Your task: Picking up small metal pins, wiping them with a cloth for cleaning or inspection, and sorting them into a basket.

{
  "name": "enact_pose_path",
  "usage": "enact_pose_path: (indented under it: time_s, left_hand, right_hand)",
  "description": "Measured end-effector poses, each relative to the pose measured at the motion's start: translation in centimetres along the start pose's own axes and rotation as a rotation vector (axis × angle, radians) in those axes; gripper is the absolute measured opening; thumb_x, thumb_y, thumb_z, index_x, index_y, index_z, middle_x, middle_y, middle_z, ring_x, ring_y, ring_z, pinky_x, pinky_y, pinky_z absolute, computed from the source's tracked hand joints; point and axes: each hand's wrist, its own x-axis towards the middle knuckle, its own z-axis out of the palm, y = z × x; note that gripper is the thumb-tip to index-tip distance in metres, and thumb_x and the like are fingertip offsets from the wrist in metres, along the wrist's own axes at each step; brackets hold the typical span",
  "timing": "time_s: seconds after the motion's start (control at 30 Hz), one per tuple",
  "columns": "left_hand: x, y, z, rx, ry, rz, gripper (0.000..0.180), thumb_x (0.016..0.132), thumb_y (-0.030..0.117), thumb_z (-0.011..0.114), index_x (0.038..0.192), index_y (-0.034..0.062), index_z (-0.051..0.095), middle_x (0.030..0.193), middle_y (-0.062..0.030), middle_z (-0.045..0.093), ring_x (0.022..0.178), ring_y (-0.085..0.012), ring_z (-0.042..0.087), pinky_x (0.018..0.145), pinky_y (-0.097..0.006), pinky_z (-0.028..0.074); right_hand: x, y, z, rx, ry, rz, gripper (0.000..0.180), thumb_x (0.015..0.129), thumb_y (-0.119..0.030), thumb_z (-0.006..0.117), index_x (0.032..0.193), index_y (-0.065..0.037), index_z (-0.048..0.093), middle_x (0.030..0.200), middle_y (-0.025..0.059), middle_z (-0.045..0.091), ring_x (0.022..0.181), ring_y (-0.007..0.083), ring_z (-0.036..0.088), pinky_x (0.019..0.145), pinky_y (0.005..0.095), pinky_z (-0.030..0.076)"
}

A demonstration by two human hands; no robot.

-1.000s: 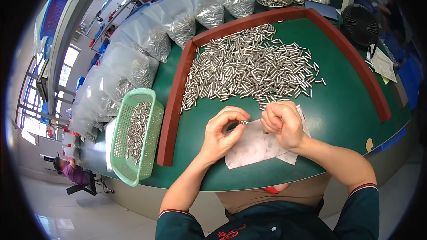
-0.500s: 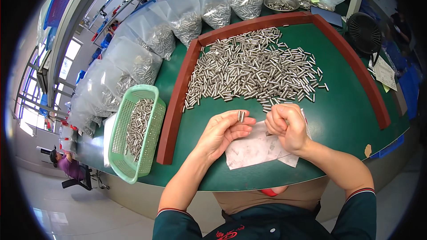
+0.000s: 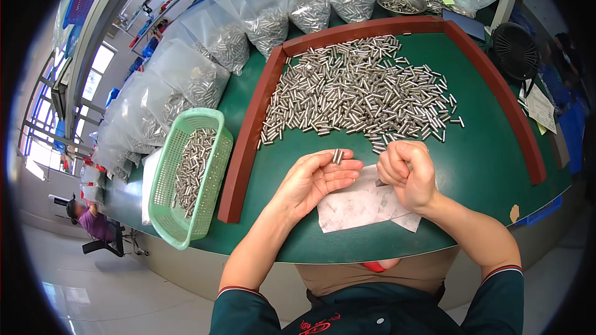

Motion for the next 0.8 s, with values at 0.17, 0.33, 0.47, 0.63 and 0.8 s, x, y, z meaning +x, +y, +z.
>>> enact_pose_path:
  time_s: [0.17,0.33,0.47,0.63,0.8]
  left_hand:
    - [0.4,-0.1,0.0,0.027,0.019,0.002,0.031,0.089,0.019,0.042,0.104,-0.0082,0.049,0.097,-0.0225,0.058,0.084,-0.0236,0.061,0.076,-0.031,0.051]
    - [-0.1,0.4,-1.1,-0.133,0.000,-0.033,0.032,0.089,0.018,0.042,0.106,-0.0091,0.047,0.103,-0.0233,0.055,0.090,-0.0252,0.058,0.080,-0.032,0.049]
    - [-0.4,2.4,-2.4,-0.382,-0.061,0.167,0.029,0.087,0.014,0.043,0.105,-0.0095,0.046,0.106,-0.0239,0.052,0.092,-0.0256,0.057,0.082,-0.032,0.048]
    - [-4.3,6.9,-4.2,-0.677,-0.017,0.927,0.041,0.087,0.025,0.043,0.107,-0.0116,0.042,0.106,-0.0198,0.054,0.090,-0.0229,0.057,0.082,-0.031,0.048]
    - [-2.2,4.5,-3.7,-0.076,0.315,0.697,0.023,0.083,0.022,0.056,0.095,0.0022,0.053,0.083,-0.0082,0.058,0.072,-0.0127,0.055,0.065,-0.023,0.045]
  right_hand:
    - [0.2,-0.1,-0.2,-0.007,0.008,-0.004,0.035,0.081,-0.015,0.033,0.047,-0.009,0.026,0.042,-0.0009,0.025,0.040,0.0080,0.020,0.040,0.0243,0.017]
    - [0.6,0.3,0.3,0.036,-0.004,0.021,0.035,0.081,-0.015,0.033,0.047,-0.009,0.026,0.042,-0.0011,0.025,0.039,0.0078,0.019,0.039,0.0239,0.017]
    - [0.1,0.4,-0.3,0.032,0.043,-0.009,0.037,0.082,-0.017,0.034,0.046,-0.010,0.027,0.040,-0.0013,0.024,0.035,0.0072,0.016,0.036,0.0242,0.014]
    - [-0.1,0.7,0.0,0.030,0.063,0.013,0.038,0.082,-0.020,0.034,0.046,-0.011,0.026,0.039,-0.0017,0.023,0.035,0.0075,0.016,0.036,0.0245,0.014]
    - [0.1,0.6,0.1,0.067,0.065,0.021,0.039,0.083,-0.023,0.034,0.047,-0.011,0.027,0.039,-0.0022,0.022,0.035,0.0080,0.015,0.036,0.0242,0.015]
